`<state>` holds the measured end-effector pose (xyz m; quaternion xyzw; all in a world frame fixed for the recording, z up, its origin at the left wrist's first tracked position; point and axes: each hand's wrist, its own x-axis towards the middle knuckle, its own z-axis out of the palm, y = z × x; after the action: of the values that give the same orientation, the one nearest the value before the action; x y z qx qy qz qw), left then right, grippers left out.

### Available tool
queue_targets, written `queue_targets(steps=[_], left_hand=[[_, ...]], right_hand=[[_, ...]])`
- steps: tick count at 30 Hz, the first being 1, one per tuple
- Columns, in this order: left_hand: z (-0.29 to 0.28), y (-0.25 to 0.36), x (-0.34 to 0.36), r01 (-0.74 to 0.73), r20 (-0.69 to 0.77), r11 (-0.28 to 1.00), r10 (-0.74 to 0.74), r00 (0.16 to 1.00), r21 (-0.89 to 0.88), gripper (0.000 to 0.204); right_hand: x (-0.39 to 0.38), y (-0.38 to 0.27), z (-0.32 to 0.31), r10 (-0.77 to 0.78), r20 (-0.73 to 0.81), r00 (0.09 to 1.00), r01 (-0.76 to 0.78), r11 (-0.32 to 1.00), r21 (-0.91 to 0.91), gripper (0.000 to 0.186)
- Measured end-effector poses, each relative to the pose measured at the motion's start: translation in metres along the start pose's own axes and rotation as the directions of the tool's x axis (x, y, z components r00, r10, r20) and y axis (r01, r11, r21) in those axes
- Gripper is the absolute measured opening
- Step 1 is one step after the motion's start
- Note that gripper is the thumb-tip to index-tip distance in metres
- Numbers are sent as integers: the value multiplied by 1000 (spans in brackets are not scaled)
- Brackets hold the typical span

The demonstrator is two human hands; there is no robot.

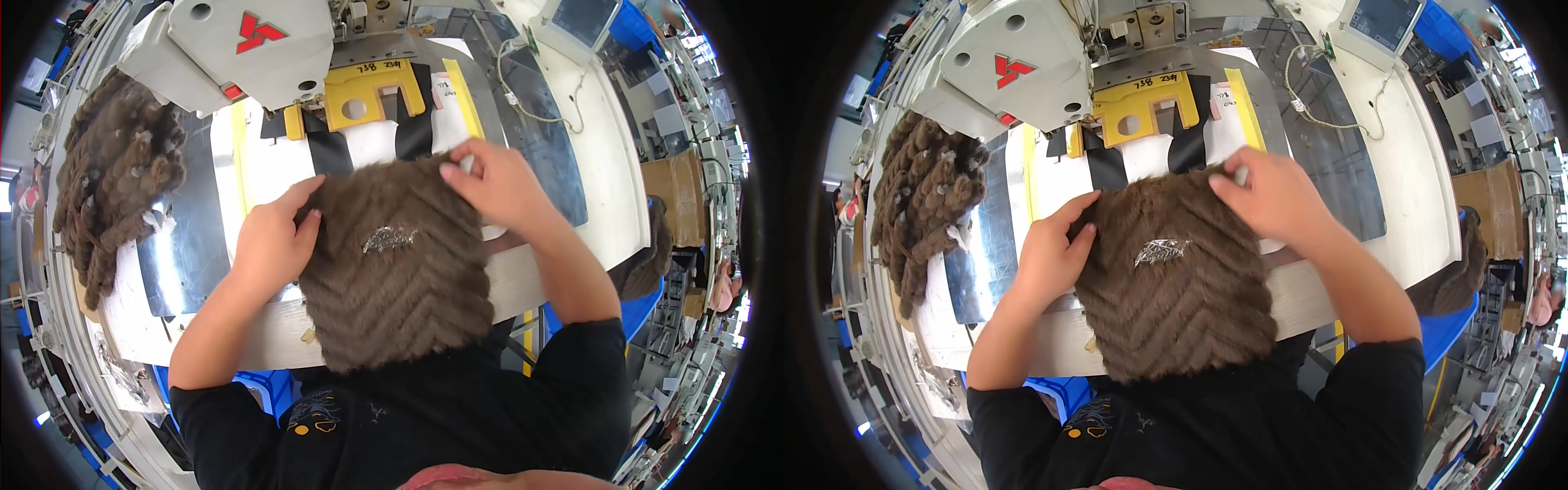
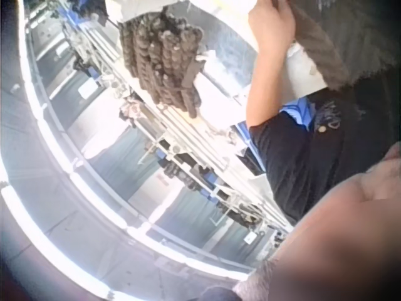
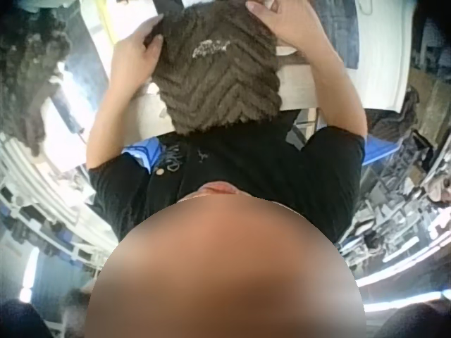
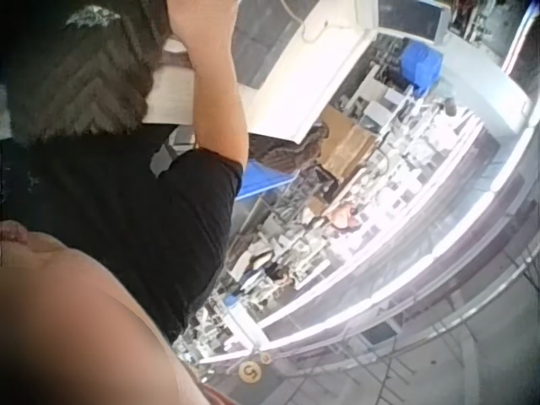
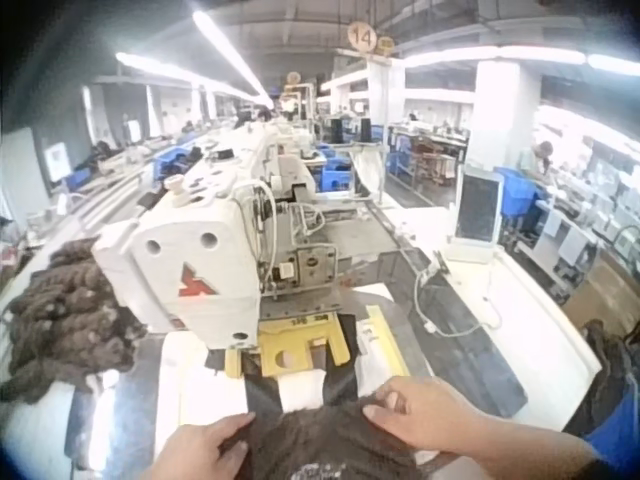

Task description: Sewing patches of fur onto a garment piece using an industrial sewing machine.

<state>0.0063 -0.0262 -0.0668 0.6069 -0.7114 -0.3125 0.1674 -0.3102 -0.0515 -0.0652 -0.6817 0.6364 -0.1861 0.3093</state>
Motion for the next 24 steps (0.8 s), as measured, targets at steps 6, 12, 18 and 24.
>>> queue_targets(steps=[6,12,18,24], left_hand=[[9,-5,6,-91,-63,980,104,993,175,39],[15,-10,4,-101,-140,980,126,982,174,38],[-8,-16,15,47,-169,995,-33,985,83,34],[-53,-78,86,-251,-424,923,360,831,291,42]], right_hand=[[76,-3,-3,152,210,966,-217,917,336,25],[120,11,-3,57,36,998,-64,973,221,16],[93,4,-8,-92,-132,987,90,996,-24,23],[12,1,-14,-205,-49,978,197,971,-137,38]])
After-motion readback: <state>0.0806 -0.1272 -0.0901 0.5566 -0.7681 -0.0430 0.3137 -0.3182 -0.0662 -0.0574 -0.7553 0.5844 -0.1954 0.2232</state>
